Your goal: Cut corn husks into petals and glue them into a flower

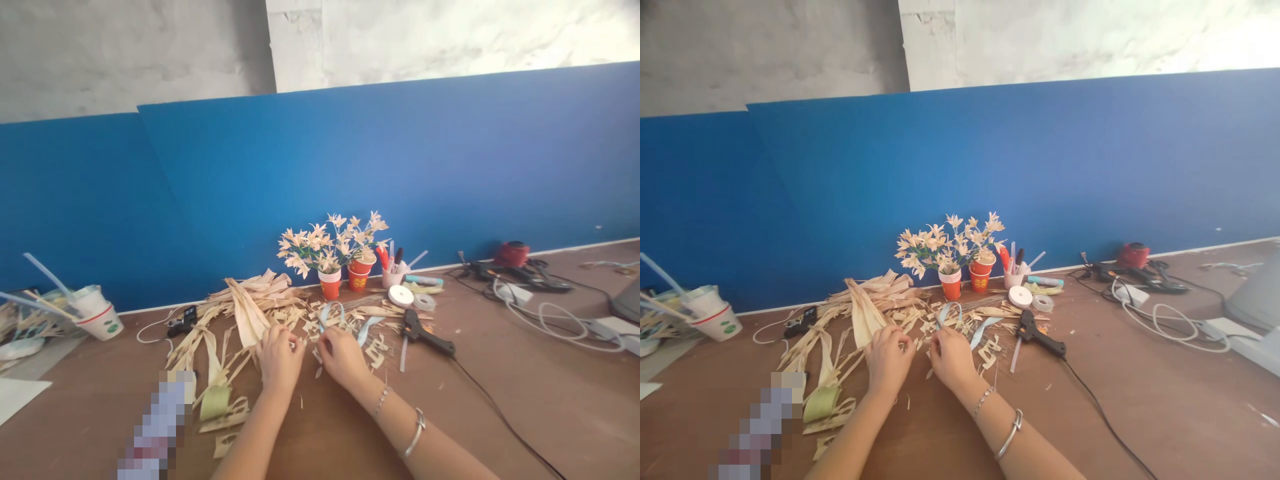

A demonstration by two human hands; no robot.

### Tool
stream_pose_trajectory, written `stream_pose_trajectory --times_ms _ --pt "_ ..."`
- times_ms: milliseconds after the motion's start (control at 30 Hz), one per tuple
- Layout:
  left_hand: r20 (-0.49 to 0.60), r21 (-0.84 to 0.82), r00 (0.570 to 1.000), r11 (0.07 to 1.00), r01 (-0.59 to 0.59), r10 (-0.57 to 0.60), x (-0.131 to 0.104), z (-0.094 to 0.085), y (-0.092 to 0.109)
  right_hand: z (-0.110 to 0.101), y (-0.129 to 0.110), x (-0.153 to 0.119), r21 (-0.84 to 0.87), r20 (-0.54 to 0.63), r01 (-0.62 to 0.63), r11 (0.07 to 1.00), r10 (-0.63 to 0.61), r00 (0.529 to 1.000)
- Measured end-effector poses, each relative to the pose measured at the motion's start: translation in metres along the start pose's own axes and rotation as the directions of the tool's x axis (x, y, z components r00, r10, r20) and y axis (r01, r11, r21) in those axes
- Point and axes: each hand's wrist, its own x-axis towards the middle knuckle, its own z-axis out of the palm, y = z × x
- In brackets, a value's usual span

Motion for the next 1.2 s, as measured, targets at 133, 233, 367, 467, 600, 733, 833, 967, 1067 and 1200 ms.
stream_pose_trajectory --times_ms 133,233,367,467,600,733,833,967,1067,1200 --pt "0.015 0.010 0.998 0.999 0.054 -0.054 0.005 -0.005 -0.012 0.000 0.003 -0.001 0.095 0.209 0.164 0.982 -0.181 0.961" --pt "0.031 -0.002 0.998 0.999 0.054 -0.054 0.005 -0.005 -0.014 -0.005 0.005 -0.002 0.106 0.255 0.214 0.971 -0.234 0.938" --pt "0.009 -0.022 0.999 0.999 0.034 -0.034 0.005 -0.002 -0.013 -0.019 0.010 0.000 0.107 0.348 0.262 0.959 -0.283 0.894" --pt "0.001 -0.047 1.000 0.999 0.016 -0.016 0.004 -0.001 -0.013 -0.026 0.011 0.001 0.066 0.357 0.315 0.947 -0.317 0.879" --pt "0.030 -0.090 0.999 0.996 -0.027 0.030 0.005 0.001 -0.015 -0.023 0.007 0.002 0.002 0.336 0.371 0.928 -0.350 0.874" --pt "0.054 -0.195 0.993 0.976 -0.093 0.106 0.005 0.004 -0.016 -0.017 0.006 0.002 -0.003 0.313 0.400 0.917 -0.379 0.871" --pt "0.086 -0.260 0.983 0.956 -0.135 0.162 0.004 0.005 -0.015 -0.016 0.006 0.001 0.037 0.291 0.370 0.928 -0.364 0.884" --pt "0.097 -0.269 0.981 0.953 -0.137 0.168 0.003 0.005 -0.015 -0.018 0.006 0.000 0.046 0.298 0.378 0.925 -0.374 0.878" --pt "0.109 -0.268 0.982 0.956 -0.123 0.157 0.003 0.004 -0.015 -0.015 0.005 0.000 -0.008 0.305 0.403 0.915 -0.382 0.873" --pt "0.139 -0.288 0.974 0.948 -0.134 0.179 0.003 0.003 -0.015 -0.008 0.007 0.000 0.008 0.276 0.384 0.923 -0.372 0.887"
